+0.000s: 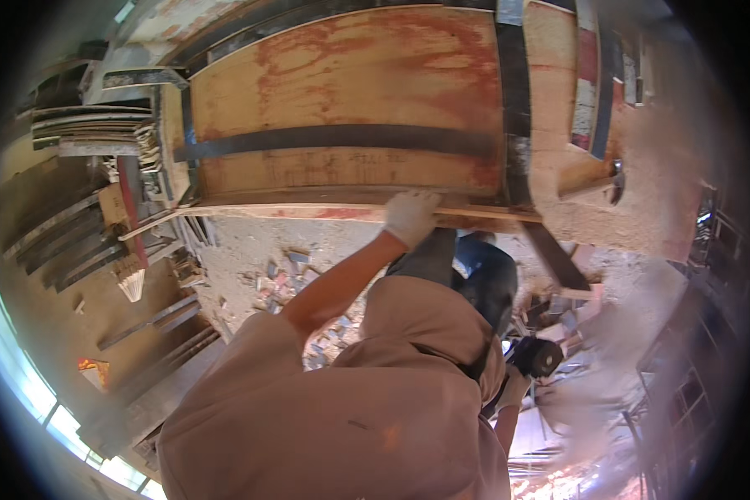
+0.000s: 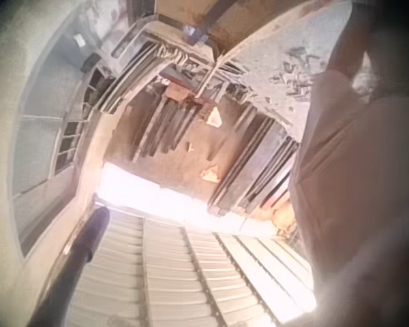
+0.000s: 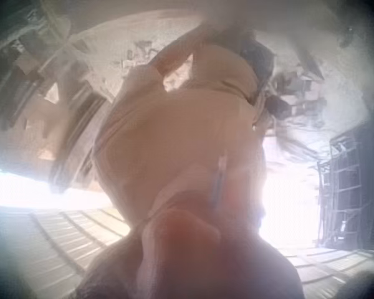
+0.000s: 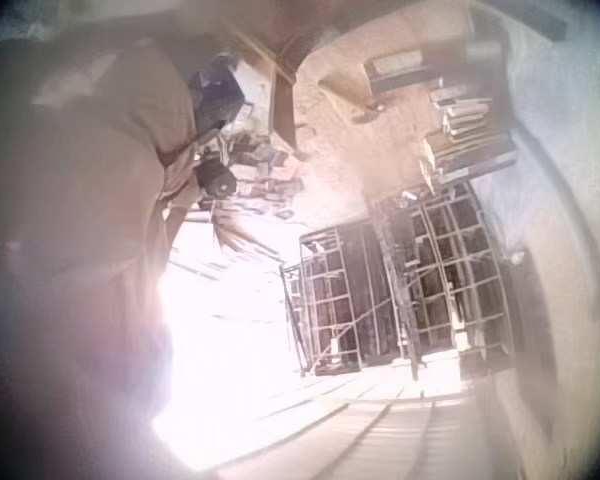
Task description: The person assembles a wooden frame by positioning planks and using a pneumatic nail gun to fasten them together. They repeatedly pick up pieces, align them, and drive nails into the joints.
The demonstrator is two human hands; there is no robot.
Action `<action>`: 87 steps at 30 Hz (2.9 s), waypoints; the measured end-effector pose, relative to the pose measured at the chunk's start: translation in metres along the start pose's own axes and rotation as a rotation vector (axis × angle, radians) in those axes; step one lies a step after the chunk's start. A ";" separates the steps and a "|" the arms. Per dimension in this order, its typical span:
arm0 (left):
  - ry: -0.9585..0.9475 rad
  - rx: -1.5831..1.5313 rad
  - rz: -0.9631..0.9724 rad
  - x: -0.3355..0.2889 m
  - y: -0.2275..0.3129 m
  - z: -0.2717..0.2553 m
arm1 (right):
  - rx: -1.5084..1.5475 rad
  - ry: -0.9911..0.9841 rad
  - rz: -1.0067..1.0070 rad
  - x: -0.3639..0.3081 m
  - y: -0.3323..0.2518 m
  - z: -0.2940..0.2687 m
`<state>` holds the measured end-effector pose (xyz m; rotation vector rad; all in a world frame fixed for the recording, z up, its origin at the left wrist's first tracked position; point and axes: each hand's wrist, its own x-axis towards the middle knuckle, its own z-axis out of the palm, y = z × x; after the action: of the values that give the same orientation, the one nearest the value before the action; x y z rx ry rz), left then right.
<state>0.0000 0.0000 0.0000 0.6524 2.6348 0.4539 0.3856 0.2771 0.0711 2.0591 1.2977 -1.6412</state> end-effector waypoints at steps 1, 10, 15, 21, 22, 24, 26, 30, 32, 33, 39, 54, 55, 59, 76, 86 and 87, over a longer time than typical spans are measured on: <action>0.030 -0.042 0.011 0.007 0.003 0.006 | -0.008 0.031 -0.032 0.010 -0.027 -0.019; -0.151 0.113 -0.119 -0.005 -0.005 -0.001 | -1.105 0.200 -0.838 0.144 -0.303 0.061; -0.118 0.183 -0.083 -0.006 -0.016 0.000 | -1.089 0.136 -1.032 0.235 -0.386 0.125; -0.011 0.142 -0.135 0.005 -0.003 0.001 | -1.183 0.168 -0.919 0.276 -0.412 0.150; -0.023 0.136 -0.180 0.005 0.005 -0.001 | -1.177 0.148 -0.867 0.264 -0.415 0.148; -0.026 0.107 -0.174 0.005 0.010 -0.002 | -1.082 0.273 -1.157 0.258 -0.410 0.132; -0.020 0.092 -0.183 0.006 0.009 0.000 | -1.072 0.174 -1.188 0.250 -0.437 0.114; -0.005 0.098 -0.187 0.009 0.006 0.003 | -1.113 0.126 -1.180 0.224 -0.517 0.111; 0.001 0.155 -0.183 0.007 0.003 0.002 | -0.998 0.113 -1.306 0.217 -0.529 0.147; -0.024 0.132 -0.191 0.005 0.006 -0.005 | -1.051 0.104 -1.342 0.201 -0.530 0.172; 0.054 0.204 -0.115 0.007 -0.002 -0.003 | -1.403 -0.181 -1.625 0.136 -0.464 0.304; -0.099 0.049 -0.212 0.007 0.013 0.002 | -1.550 -0.559 -1.969 0.045 -0.362 0.370; -0.034 -0.031 -0.262 0.007 0.020 -0.018 | -1.471 -0.526 -1.999 0.020 -0.373 0.362; 0.459 -1.029 -0.422 0.001 -0.014 -0.043 | -1.274 -0.720 -1.855 -0.047 -0.393 0.328; 1.545 -2.311 0.217 -0.010 -0.161 -0.243 | -0.545 -0.734 -1.554 -0.261 -0.435 0.253; 1.094 -1.923 -0.051 0.161 -0.089 -0.411 | -0.021 -0.788 -1.216 -0.154 -0.562 0.282; 1.087 -1.917 -0.071 0.174 -0.096 -0.414 | 0.048 -0.723 -1.205 -0.172 -0.562 0.294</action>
<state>-0.3593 -0.0823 0.2733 -0.4961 1.3496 3.1077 -0.2238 0.3378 0.3082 0.3562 2.2670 -2.4266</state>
